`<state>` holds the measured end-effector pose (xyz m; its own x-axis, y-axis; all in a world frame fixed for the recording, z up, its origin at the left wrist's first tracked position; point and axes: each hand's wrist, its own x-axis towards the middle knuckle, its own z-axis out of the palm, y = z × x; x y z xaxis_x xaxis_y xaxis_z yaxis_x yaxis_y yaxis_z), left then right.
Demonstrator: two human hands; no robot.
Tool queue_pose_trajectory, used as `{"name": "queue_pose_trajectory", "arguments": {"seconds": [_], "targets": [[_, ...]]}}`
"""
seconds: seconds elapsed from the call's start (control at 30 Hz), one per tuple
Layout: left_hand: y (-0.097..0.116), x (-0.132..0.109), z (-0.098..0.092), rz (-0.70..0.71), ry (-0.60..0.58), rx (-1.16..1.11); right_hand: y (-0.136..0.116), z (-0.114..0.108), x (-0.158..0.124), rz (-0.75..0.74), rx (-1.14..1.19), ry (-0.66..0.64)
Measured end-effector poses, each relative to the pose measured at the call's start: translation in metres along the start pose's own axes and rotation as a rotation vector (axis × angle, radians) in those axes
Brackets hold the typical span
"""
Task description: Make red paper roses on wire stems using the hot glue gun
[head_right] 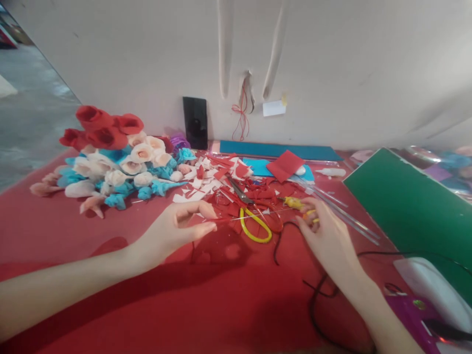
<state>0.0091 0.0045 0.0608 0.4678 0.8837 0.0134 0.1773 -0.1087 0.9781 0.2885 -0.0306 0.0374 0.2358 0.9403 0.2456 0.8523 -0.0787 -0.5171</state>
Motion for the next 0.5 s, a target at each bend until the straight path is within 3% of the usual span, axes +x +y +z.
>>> {"name": "queue_pose_trajectory", "arguments": {"seconds": [0.13, 0.23, 0.5], "targets": [[-0.004, 0.002, 0.0, -0.008, 0.011, -0.004, 0.046, 0.001, 0.003, 0.077, -0.246, -0.087], [-0.008, 0.004, 0.0, -0.011, 0.022, 0.001, 0.066, 0.005, 0.001, 0.128, -0.323, -0.147], [-0.008, 0.006, -0.002, 0.009, 0.052, 0.031, 0.082, 0.003, 0.012, 0.243, -0.142, -0.195]]}}
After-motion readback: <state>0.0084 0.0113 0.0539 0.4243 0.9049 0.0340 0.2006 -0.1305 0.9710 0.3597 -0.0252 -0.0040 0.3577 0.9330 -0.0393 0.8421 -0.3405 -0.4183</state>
